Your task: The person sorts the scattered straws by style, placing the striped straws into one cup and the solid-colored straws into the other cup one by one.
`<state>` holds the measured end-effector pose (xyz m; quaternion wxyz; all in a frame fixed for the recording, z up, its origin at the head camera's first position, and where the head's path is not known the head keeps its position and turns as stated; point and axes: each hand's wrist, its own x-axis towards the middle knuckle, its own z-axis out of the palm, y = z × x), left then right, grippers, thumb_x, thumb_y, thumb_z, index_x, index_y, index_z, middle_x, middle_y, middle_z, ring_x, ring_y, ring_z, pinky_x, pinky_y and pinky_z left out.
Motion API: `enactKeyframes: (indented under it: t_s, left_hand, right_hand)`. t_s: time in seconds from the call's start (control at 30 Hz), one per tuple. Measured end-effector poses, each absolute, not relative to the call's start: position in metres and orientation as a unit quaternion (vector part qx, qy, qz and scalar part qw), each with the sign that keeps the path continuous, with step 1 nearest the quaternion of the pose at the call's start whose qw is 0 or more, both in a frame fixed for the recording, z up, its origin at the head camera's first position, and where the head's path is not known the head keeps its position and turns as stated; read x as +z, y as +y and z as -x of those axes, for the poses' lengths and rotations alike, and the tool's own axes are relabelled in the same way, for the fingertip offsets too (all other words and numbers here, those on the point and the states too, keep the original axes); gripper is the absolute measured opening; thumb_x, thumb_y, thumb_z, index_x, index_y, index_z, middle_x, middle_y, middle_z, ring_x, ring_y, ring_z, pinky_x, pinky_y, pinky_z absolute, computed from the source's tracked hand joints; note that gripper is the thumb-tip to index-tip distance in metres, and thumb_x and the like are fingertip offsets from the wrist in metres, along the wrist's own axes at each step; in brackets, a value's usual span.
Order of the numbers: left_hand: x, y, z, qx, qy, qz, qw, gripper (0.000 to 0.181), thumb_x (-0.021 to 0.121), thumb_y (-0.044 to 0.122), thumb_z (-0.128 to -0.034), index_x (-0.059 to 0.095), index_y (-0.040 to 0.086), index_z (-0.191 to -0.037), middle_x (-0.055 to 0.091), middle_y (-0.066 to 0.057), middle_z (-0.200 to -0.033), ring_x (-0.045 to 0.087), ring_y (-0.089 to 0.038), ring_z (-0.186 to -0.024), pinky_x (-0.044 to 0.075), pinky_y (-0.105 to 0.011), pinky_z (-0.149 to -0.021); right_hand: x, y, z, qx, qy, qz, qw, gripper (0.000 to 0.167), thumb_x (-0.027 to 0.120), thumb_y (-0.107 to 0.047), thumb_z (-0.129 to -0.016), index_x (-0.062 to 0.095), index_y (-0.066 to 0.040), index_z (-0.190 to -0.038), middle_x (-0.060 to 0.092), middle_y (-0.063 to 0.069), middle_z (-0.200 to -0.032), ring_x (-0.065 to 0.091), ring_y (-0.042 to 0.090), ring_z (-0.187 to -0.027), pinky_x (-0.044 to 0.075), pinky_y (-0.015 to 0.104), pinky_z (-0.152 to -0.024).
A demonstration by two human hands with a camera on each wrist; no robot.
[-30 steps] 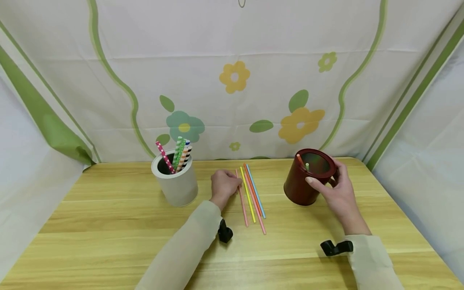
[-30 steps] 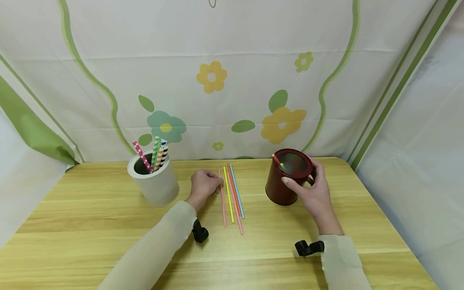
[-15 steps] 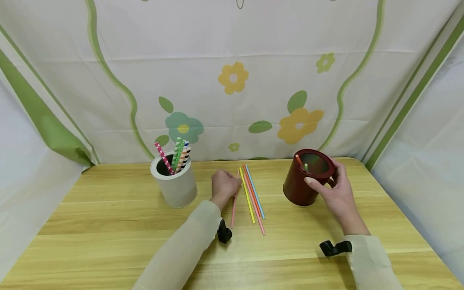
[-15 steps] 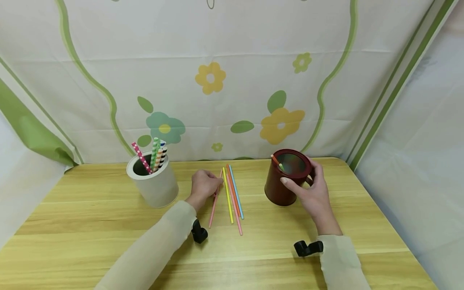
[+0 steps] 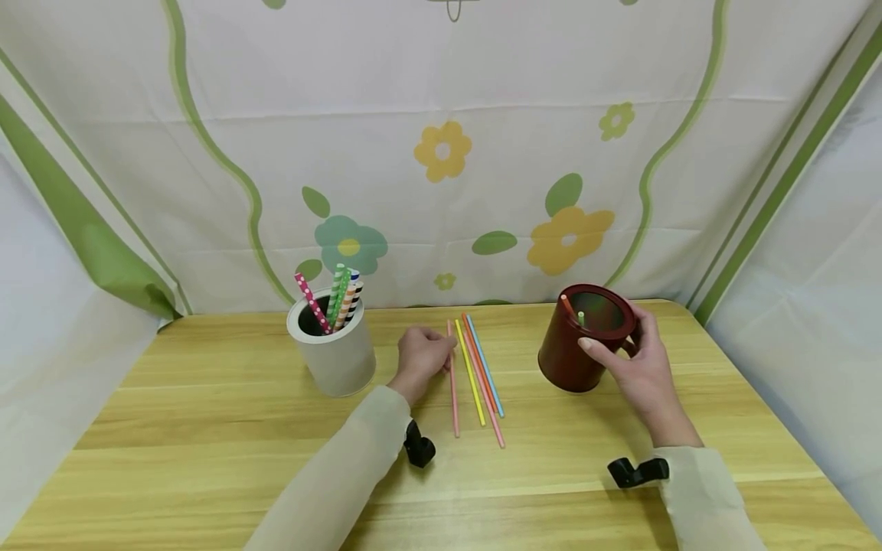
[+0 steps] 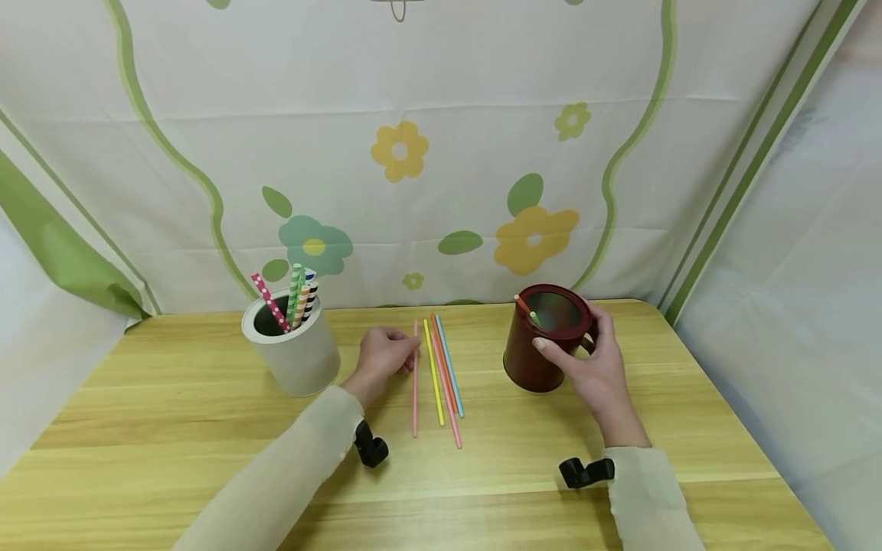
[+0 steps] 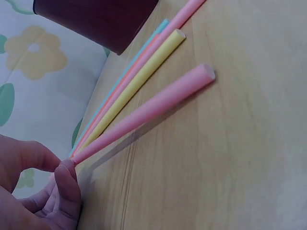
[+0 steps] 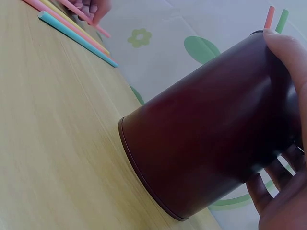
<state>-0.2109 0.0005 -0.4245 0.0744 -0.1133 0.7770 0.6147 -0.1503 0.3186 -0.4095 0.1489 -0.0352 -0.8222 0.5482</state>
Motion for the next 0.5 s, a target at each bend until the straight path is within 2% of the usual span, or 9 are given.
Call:
enactKeyframes:
  t_s: [0.3, 0.5]
  left_hand:
    - [-0.421, -0.005, 0.208, 0.626, 0.769, 0.116, 0.059, 0.009, 0.071, 0.010, -0.0965, 0.076, 0.003, -0.098, 0.072, -0.006, -0.079, 0.064, -0.015, -0.064, 0.053, -0.024, -0.057]
    - [-0.411, -0.007, 0.205, 0.658, 0.746, 0.081, 0.061, 0.015, 0.069, 0.008, -0.0978, 0.077, 0.002, -0.108, 0.079, -0.012, -0.094, 0.069, -0.014, -0.066, 0.058, -0.029, -0.061]
  right_hand:
    - [-0.410, 0.319, 0.151, 0.549, -0.822, 0.034, 0.149, 0.085, 0.084, -0.020, -0.096, 0.034, -0.023, -0.165, 0.050, -0.013, -0.151, 0.046, 0.000, -0.134, 0.040, 0.019, -0.105]
    - [-0.410, 0.319, 0.150, 0.550, -0.821, 0.032, 0.148, 0.086, 0.083, -0.021, -0.096, 0.033, -0.023, -0.166, 0.049, -0.013, -0.151, 0.045, 0.001, -0.134, 0.039, 0.024, -0.107]
